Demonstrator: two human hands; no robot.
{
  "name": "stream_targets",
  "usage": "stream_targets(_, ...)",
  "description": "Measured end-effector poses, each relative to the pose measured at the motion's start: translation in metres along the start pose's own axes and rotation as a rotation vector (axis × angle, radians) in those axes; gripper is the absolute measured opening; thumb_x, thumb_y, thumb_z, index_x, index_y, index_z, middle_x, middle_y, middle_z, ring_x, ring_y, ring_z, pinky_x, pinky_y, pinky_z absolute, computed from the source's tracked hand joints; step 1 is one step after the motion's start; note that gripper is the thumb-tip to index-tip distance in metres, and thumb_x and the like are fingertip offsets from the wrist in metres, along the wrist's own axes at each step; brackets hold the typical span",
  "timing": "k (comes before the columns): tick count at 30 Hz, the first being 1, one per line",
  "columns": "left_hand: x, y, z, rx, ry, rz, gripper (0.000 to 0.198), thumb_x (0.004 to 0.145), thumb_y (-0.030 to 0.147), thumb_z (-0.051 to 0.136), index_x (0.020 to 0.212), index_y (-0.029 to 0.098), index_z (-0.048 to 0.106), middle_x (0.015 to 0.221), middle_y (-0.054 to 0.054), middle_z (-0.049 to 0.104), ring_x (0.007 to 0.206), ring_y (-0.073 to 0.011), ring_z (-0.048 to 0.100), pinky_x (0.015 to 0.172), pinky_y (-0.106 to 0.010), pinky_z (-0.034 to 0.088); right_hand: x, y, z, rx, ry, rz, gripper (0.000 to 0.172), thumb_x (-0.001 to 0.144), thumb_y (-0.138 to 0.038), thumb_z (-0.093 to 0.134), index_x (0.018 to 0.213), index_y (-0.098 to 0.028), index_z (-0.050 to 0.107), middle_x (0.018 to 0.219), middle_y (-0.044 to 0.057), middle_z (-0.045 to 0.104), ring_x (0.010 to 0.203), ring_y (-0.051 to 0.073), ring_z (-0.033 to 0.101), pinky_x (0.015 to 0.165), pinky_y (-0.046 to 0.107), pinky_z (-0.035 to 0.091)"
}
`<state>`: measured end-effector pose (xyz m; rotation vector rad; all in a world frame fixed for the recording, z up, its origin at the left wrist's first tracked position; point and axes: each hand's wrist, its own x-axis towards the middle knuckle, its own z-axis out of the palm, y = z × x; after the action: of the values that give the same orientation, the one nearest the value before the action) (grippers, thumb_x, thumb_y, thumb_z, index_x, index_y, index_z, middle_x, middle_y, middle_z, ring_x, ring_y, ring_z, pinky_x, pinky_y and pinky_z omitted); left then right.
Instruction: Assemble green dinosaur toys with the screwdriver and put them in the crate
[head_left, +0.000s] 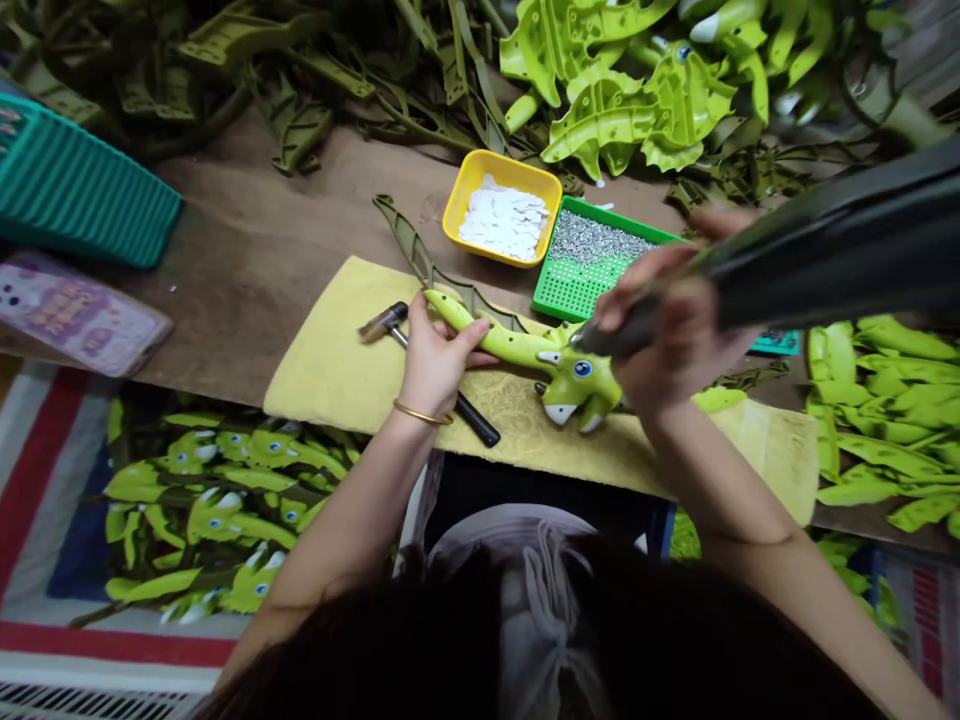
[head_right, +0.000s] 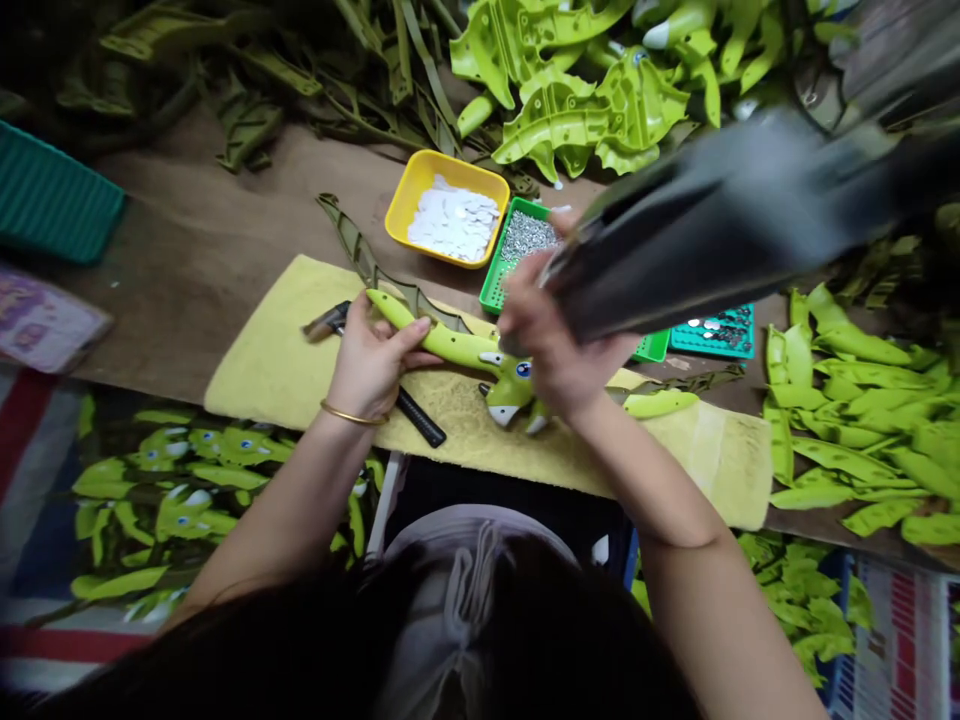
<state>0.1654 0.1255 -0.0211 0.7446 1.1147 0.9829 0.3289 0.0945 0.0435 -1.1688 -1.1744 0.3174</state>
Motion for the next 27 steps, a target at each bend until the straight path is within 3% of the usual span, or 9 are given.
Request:
stream_targets(2, -0.003, -0.003, 0.005, -0.009, -0.056, -0.015, 0.053, 0.066, 0.022, 0.079, 0.107, 0.021, 0.045, 0.088, 0.000, 0.062, 0.077, -0.0180, 0.069, 0.063, -0.035, 0.064, 0.026, 0.012, 0.005, 0.114, 0.312, -0.119, 0.042, 0.080, -0.064, 0.062, 0.105, -0.032, 0.052, 0.081, -0.004, 0.057, 0.044, 0.006, 0.049, 0.039, 0.027, 0.036)
stream_targets(3, -0.004, -0.005, 0.007, -0.016, -0.074, -0.022, 0.049, 0.065, 0.024, 0.079, 0.101, 0.020, 0.045, 0.090, -0.001, 0.062, 0.080, -0.0189, 0.070, 0.065, -0.036, 0.064, 0.038, 0.025, 0.007, 0.116, 0.367, -0.130, 0.046, 0.078, -0.066, 0.064, 0.102, -0.029, 0.053, 0.082, -0.003, 0.059, 0.045, 0.006, 0.048, 0.040, 0.027, 0.037)
stream_targets(8, -0.004, -0.012, 0.014, -0.070, -0.069, -0.055, 0.047, 0.063, 0.025, 0.081, 0.092, 0.020, 0.044, 0.090, 0.001, 0.062, 0.087, -0.0186, 0.069, 0.075, -0.040, 0.063, 0.059, 0.104, 0.013, -0.081, 0.280, -0.015, 0.056, 0.081, -0.074, 0.050, 0.114, -0.029, 0.051, 0.078, -0.003, 0.062, 0.055, 0.010, 0.056, 0.054, 0.030, 0.049)
stream_targets(11, -0.003, -0.012, 0.013, -0.069, -0.090, -0.088, 0.047, 0.066, 0.026, 0.080, 0.093, 0.021, 0.042, 0.088, 0.001, 0.064, 0.086, -0.0184, 0.070, 0.072, -0.037, 0.063, 0.052, 0.118, 0.014, -0.078, 0.309, -0.008, 0.052, 0.081, -0.074, 0.050, 0.109, -0.031, 0.055, 0.072, -0.004, 0.060, 0.055, 0.012, 0.058, 0.055, 0.032, 0.050)
stream_targets(20, -0.002, -0.011, 0.013, -0.068, -0.113, -0.103, 0.050, 0.069, 0.030, 0.081, 0.096, 0.021, 0.040, 0.088, 0.001, 0.066, 0.083, -0.0194, 0.072, 0.071, -0.039, 0.065, 0.050, 0.096, 0.017, -0.058, 0.305, -0.014, 0.046, 0.079, -0.070, 0.058, 0.107, -0.034, 0.055, 0.077, -0.004, 0.060, 0.051, 0.009, 0.051, 0.050, 0.030, 0.046)
stream_targets(24, -0.002, -0.011, 0.014, -0.081, -0.122, -0.103, 0.050, 0.068, 0.030, 0.082, 0.095, 0.021, 0.041, 0.087, 0.000, 0.066, 0.079, -0.0184, 0.071, 0.069, -0.038, 0.065, 0.045, 0.056, 0.018, 0.068, 0.326, -0.131, 0.039, 0.082, -0.061, 0.060, 0.106, -0.030, 0.056, 0.084, -0.004, 0.058, 0.047, 0.005, 0.050, 0.044, 0.025, 0.040)
stream_targets(27, -0.001, -0.012, 0.014, -0.105, -0.127, -0.098, 0.052, 0.067, 0.030, 0.083, 0.096, 0.021, 0.041, 0.089, 0.000, 0.067, 0.074, -0.0168, 0.071, 0.064, -0.034, 0.064, 0.028, 0.020, 0.021, 0.147, 0.201, -0.115, 0.030, 0.087, -0.055, 0.057, 0.109, -0.035, 0.057, 0.086, -0.005, 0.058, 0.046, 0.004, 0.049, 0.043, 0.023, 0.038)
